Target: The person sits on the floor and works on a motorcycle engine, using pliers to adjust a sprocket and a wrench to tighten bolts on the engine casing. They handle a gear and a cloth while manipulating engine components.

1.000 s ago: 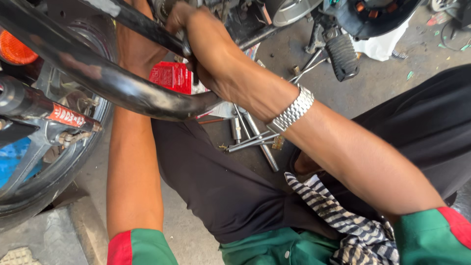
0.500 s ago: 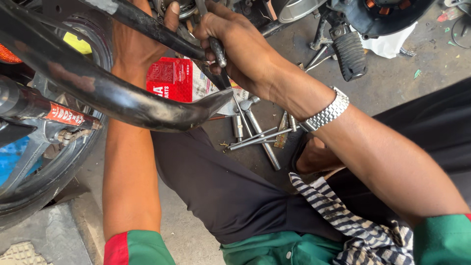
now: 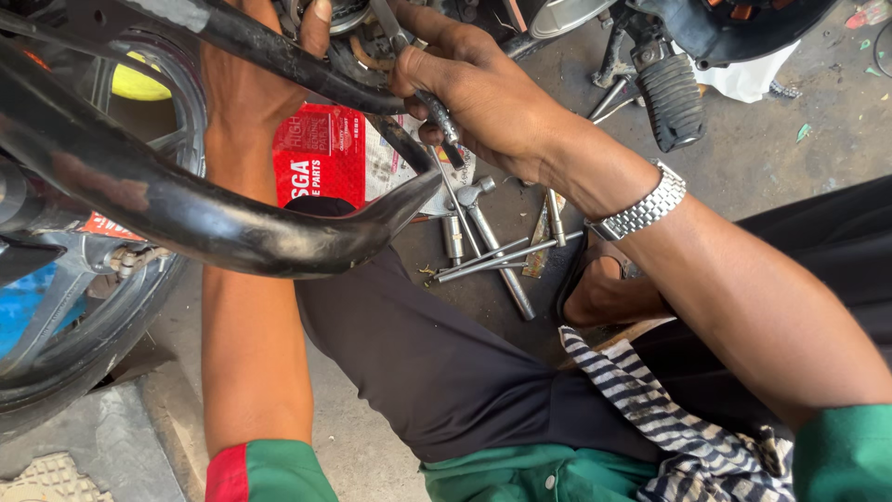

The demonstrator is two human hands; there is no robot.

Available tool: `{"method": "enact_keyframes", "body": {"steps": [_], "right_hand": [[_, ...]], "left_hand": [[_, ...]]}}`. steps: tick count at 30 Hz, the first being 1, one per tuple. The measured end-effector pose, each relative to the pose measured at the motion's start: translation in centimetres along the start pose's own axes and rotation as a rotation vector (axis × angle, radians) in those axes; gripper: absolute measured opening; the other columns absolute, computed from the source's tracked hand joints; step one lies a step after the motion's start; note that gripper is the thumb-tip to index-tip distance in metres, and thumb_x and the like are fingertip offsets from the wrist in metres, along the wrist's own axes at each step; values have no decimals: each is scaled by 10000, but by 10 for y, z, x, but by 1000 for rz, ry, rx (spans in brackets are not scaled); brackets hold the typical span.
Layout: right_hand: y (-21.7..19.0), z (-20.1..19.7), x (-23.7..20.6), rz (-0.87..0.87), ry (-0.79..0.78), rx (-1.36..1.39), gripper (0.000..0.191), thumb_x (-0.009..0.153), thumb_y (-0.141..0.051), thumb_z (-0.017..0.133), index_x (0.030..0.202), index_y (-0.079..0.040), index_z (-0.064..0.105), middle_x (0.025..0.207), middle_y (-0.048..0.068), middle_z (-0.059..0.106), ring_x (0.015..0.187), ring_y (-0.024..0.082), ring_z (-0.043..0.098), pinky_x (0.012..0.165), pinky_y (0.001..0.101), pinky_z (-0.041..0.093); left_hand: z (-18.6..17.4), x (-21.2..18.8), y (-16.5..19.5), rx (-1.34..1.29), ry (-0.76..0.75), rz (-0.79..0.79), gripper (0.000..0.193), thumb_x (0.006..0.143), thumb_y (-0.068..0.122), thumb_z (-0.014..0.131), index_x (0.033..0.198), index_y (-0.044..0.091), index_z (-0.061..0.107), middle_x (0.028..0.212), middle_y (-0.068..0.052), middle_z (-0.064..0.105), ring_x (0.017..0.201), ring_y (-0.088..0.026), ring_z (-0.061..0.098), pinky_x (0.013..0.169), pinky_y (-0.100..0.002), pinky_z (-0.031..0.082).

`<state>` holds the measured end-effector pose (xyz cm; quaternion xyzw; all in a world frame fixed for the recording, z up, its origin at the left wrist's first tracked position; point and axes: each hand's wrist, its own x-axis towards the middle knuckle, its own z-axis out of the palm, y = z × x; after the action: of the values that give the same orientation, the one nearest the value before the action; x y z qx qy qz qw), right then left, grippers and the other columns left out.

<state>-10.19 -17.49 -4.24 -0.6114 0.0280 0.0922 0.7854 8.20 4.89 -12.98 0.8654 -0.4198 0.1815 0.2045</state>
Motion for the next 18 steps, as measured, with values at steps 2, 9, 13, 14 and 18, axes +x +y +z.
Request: {"method": "enact_keyframes", "body": {"steps": [2,9,13,14,18], "right_hand": [[2,-2,-1,-30,-25,-35,720,1033,-227,548,1668,-81,243,917,-17,562,810,85,523,675,250,509],[6,1,1,-49,-2,53,724,994,-172,562,1639,-73,247,935,1,598,807,93,546,671,255,501],[10,-2,5,-32,59,51,487,933,-155,609,1400,-36,540,925,-3,619,773,89,567,614,265,501],[11,-3,6,-26,47,44,370,949,-175,611,1284,-25,566,924,5,618,774,95,567,612,268,502],[15,-4,7,-65,44,-10,204,981,-217,637,990,-14,635,925,27,601,802,117,570,637,282,490]], "left_hand": [[0,-1,1,-13,-61,-85,528,1151,488,626,1260,-27,586,1097,-261,641,995,-451,654,854,-560,512],[-6,4,12,-13,134,126,382,1117,340,631,1165,-37,592,1030,-248,660,944,-447,667,795,-527,524],[-16,7,14,-53,117,175,278,1058,238,668,943,-14,649,844,-177,667,763,-389,669,654,-466,516],[-17,5,14,-63,124,212,257,1035,197,671,881,-9,659,792,-161,662,717,-369,667,616,-444,510],[-15,-1,13,-122,88,144,267,1043,196,664,872,-8,649,793,-154,652,743,-365,655,675,-457,503]]}}
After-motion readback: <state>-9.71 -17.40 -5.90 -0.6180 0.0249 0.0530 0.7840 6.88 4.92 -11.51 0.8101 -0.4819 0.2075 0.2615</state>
